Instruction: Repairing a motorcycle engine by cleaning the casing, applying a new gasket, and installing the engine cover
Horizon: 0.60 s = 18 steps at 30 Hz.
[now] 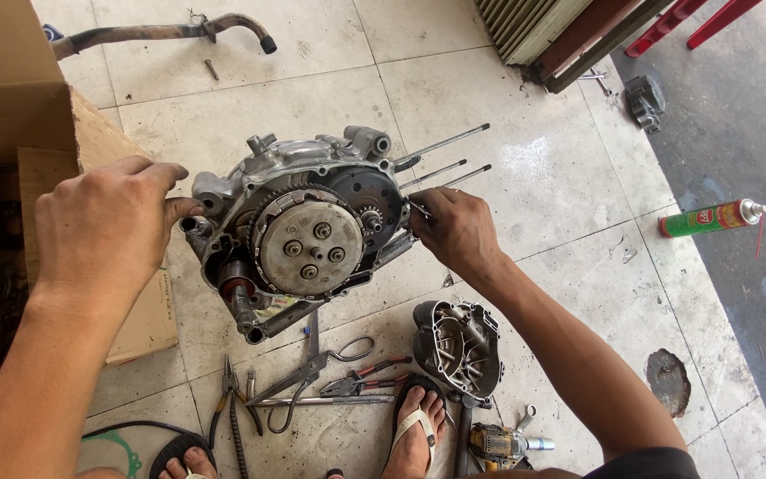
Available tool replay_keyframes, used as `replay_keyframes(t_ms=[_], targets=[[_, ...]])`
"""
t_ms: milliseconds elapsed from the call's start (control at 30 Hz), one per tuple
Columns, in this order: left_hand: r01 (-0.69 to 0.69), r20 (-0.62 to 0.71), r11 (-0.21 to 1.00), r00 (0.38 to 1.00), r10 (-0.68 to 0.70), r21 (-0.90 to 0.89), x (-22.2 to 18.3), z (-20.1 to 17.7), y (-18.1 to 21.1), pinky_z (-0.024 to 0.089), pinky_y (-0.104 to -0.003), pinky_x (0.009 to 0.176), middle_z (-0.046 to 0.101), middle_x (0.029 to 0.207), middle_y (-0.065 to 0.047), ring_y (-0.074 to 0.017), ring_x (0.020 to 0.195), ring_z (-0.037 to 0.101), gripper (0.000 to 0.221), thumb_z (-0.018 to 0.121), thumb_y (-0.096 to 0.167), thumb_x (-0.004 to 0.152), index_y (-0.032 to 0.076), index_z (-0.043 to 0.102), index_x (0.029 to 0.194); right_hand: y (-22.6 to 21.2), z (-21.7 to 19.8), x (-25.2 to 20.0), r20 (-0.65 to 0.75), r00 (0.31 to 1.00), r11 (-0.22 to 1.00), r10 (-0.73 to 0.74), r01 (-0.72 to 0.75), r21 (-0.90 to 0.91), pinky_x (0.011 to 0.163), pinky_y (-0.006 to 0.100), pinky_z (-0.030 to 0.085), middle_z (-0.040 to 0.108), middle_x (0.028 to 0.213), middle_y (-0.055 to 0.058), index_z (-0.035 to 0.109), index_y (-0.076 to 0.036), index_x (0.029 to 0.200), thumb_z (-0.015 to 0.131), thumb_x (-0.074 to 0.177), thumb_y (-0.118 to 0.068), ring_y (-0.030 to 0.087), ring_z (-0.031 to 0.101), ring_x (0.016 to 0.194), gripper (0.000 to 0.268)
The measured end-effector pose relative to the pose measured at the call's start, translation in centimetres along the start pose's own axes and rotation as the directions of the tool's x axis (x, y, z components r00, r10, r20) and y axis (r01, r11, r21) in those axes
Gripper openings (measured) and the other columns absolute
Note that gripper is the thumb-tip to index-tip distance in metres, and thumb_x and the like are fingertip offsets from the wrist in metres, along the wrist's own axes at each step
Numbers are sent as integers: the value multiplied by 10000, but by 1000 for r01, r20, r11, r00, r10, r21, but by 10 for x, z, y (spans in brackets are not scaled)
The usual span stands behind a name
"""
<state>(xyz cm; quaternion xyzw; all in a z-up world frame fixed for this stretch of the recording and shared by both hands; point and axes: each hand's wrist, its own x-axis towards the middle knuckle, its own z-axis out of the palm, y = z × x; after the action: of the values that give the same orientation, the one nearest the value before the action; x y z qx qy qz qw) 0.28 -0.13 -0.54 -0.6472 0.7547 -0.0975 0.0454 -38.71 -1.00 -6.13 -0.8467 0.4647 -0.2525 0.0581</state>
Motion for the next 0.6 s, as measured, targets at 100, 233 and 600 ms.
replay_keyframes(t_ms=[100, 233, 600], targets=[[2, 12, 1000, 1000, -2, -16, -1, 0, -1, 577, -256, 475, 775, 965, 76, -117, 517, 695, 382, 667, 488, 947, 236, 754, 1221, 3, 0, 0, -3, 999, 999, -32, 32, 2, 414, 258, 476, 717, 754, 51, 721, -9, 969, 789, 838, -33, 128, 600, 514, 150], [8, 22, 1000, 1000, -8, 13, -2, -5, 1, 603, -253, 480, 776, 994, 87, -112, 526, 716, 399, 651, 504, 946, 241, 747, 1229, 6, -7, -6, 93, 996, 998, -13, 19, -67, 436, 280, 498, 664, 656, 11, 709, -35, 928, 788, 835, -58, 135, 588, 497, 124], [-22, -40, 1000, 999, 22, -11, -2, -1, 0, 568, -237, 454, 769, 916, 69, -102, 495, 673, 347, 704, 446, 940, 229, 769, 1203, -6, 2, -33, 51, 998, 999, -45, 45, -3, 482, 257, 533, 715, 796, 73, 733, -17, 1018, 758, 866, -36, 137, 620, 584, 155]])
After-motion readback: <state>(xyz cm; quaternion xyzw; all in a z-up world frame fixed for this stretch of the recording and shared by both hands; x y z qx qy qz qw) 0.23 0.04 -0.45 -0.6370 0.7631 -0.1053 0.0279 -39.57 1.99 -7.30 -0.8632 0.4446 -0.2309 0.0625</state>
